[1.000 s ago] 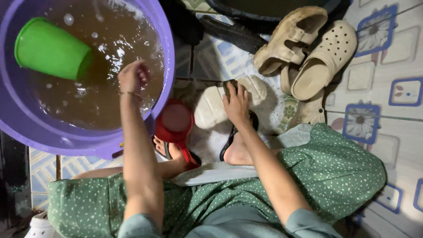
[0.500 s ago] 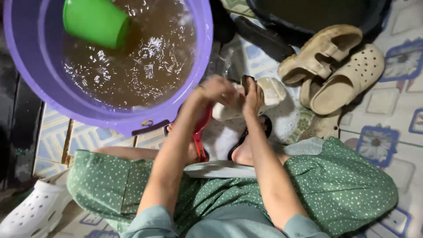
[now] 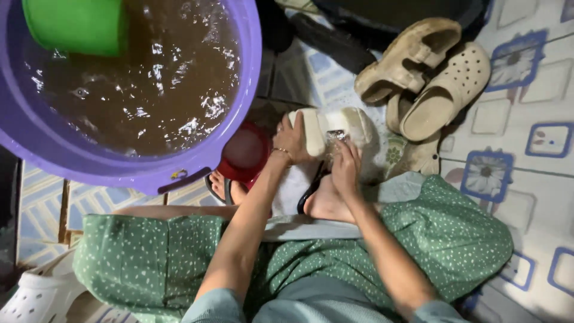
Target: Scrubbing and cleaning white shoes with a brush and soapy water while sitting on a tiled floor.
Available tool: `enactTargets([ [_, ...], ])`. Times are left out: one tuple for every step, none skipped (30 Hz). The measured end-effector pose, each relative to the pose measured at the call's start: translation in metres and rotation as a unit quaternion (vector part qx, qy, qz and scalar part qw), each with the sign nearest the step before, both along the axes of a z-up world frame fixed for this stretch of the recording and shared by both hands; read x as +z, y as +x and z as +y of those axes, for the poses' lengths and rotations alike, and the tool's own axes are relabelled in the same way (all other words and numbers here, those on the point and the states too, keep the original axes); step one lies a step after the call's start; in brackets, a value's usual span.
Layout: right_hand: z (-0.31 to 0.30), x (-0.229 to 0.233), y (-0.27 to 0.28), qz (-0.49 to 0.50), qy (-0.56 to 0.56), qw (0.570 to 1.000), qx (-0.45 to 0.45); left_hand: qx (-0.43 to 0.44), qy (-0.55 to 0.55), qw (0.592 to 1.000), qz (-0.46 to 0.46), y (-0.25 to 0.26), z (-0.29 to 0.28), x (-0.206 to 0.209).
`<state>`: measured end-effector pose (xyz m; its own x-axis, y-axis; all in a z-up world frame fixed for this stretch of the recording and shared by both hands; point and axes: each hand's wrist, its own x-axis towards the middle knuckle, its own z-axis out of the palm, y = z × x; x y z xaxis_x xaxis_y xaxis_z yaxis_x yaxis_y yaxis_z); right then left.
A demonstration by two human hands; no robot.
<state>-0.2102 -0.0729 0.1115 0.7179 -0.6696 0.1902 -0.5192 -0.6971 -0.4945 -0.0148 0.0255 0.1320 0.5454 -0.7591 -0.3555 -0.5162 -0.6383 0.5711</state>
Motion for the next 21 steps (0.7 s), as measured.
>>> enactTargets([
  [-0.013,-0.01,0.007,-0.002,-0.003,1.0,-0.001,-0.001,-0.003,1.0,-0.002,0.001,-0.001,-0.002],
  [-0.021,-0.021,0.012,-0.011,0.024,1.0,0.014,0.001,-0.003,1.0,0.016,0.0,0.003,-0.005],
  [-0.029,-0.033,0.016,-0.021,0.052,0.998,0.03,0.004,-0.003,0.999,0.034,-0.002,0.007,-0.008],
  [-0.033,-0.024,0.024,-0.018,0.056,0.998,0.025,-0.001,0.001,0.999,0.037,-0.006,0.009,-0.006],
  [-0.037,-0.015,0.031,0.022,0.052,0.998,0.02,0.001,-0.007,1.0,0.011,-0.01,0.011,-0.003],
  [-0.047,-0.006,0.045,0.057,0.045,0.997,0.017,0.006,-0.019,1.0,-0.021,-0.008,0.008,0.0],
  [-0.044,0.003,0.053,0.053,0.045,0.997,0.015,0.003,-0.02,1.0,-0.024,-0.004,0.006,0.005],
  [-0.043,0.013,0.052,0.063,0.038,0.997,0.016,0.007,-0.007,1.0,-0.024,-0.009,0.002,0.008],
  [-0.041,0.022,0.052,0.074,0.032,0.997,0.017,0.011,0.007,1.0,-0.024,-0.013,0.0,0.011],
  [-0.035,0.014,0.048,0.078,0.032,0.996,0.016,0.011,0.007,1.0,-0.02,-0.014,0.0,0.01],
  [-0.029,0.005,0.044,0.053,0.049,0.997,0.014,0.019,-0.003,1.0,-0.024,-0.016,0.001,0.009],
  [-0.023,-0.004,0.043,0.025,0.066,0.997,0.013,0.027,-0.013,0.999,-0.03,-0.014,0.003,0.009],
  [-0.01,-0.002,0.035,0.026,0.066,0.997,0.012,0.026,-0.012,0.999,-0.029,-0.014,0.003,0.007],
  [0.0,-0.001,0.034,0.002,0.069,0.997,0.019,0.023,0.0,1.0,-0.014,-0.007,0.002,0.004],
  [0.011,-0.001,0.033,-0.022,0.071,0.997,0.025,0.02,0.011,1.0,0.001,-0.001,0.0,0.001],
  [0.003,-0.005,0.033,-0.02,0.074,0.997,0.026,0.021,0.014,1.0,0.002,-0.002,0.003,0.003],
  [-0.004,-0.01,0.033,-0.008,0.062,0.997,0.04,0.017,0.022,0.999,0.029,-0.003,0.005,0.003],
  [-0.011,-0.014,0.028,0.008,0.051,0.997,0.052,0.012,0.031,0.998,0.059,-0.008,0.007,0.004],
  [-0.008,-0.019,0.021,0.012,0.054,0.997,0.051,0.011,0.035,0.997,0.064,-0.016,0.008,0.009],
  [-0.006,-0.024,0.021,0.018,0.041,0.998,0.043,0.011,0.024,1.0,-0.001,-0.016,0.009,0.015],
  [-0.004,-0.029,0.022,0.023,0.028,0.999,0.034,0.011,0.013,0.998,-0.066,-0.016,0.01,0.022],
])
